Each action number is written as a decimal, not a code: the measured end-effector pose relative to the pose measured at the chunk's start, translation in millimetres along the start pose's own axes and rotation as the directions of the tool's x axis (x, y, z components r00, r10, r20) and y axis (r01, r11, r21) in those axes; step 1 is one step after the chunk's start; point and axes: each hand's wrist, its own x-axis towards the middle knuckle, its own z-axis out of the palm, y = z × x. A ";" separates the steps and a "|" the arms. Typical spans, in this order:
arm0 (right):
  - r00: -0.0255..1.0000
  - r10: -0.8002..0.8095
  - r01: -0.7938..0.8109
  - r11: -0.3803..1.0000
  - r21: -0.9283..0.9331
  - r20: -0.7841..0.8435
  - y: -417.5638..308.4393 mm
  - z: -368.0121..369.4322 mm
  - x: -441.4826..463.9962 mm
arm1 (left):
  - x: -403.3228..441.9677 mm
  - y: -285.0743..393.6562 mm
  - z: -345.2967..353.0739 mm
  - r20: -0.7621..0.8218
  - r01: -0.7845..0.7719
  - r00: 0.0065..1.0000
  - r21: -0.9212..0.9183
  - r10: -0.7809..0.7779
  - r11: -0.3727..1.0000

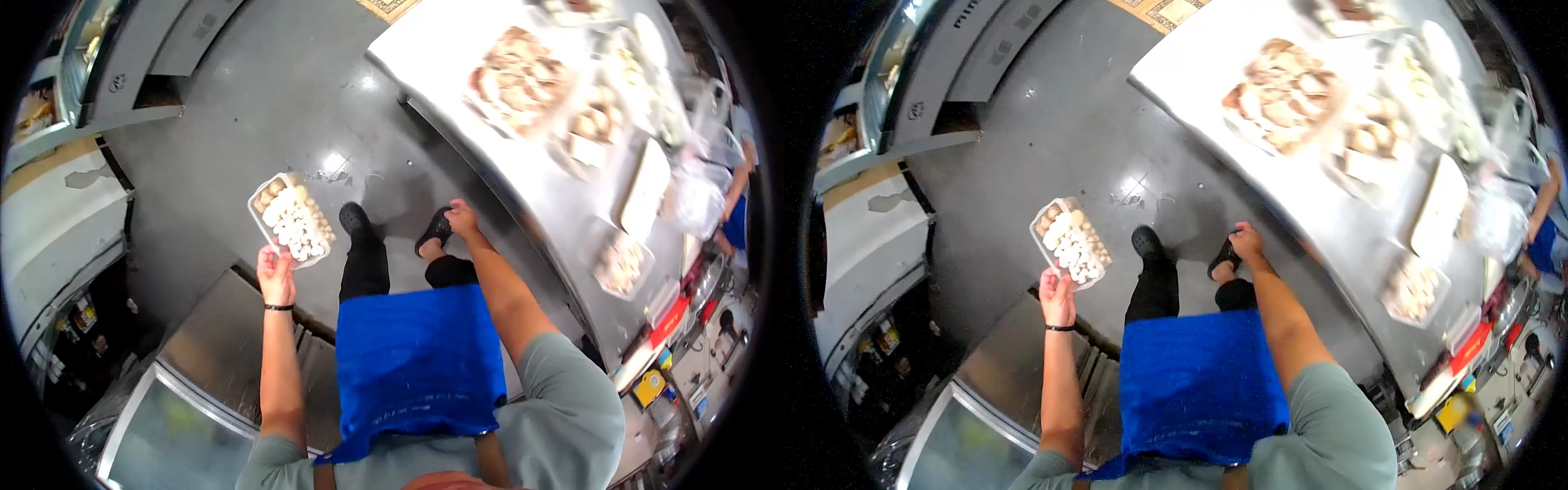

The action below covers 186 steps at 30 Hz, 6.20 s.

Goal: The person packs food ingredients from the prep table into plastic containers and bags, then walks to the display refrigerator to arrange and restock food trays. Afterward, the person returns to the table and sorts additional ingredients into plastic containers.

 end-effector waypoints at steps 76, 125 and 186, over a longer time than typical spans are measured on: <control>0.845 -0.192 0.457 0.742 0.490 -0.498 -669.2 -249.3 -133.4 | 344.5 496.1 -75.1 -0.363 -0.400 0.885 -0.269 0.292 0.876; 1.000 0.010 -0.011 0.999 0.043 0.024 -1225.5 214.0 -15.4 | 1178.4 739.1 -55.9 0.640 -0.527 0.667 0.767 0.381 -0.365; 0.978 -0.026 -0.090 0.839 0.537 0.205 -1282.4 522.0 302.3 | 1027.8 642.3 -132.4 -0.251 0.142 0.967 0.678 0.046 0.722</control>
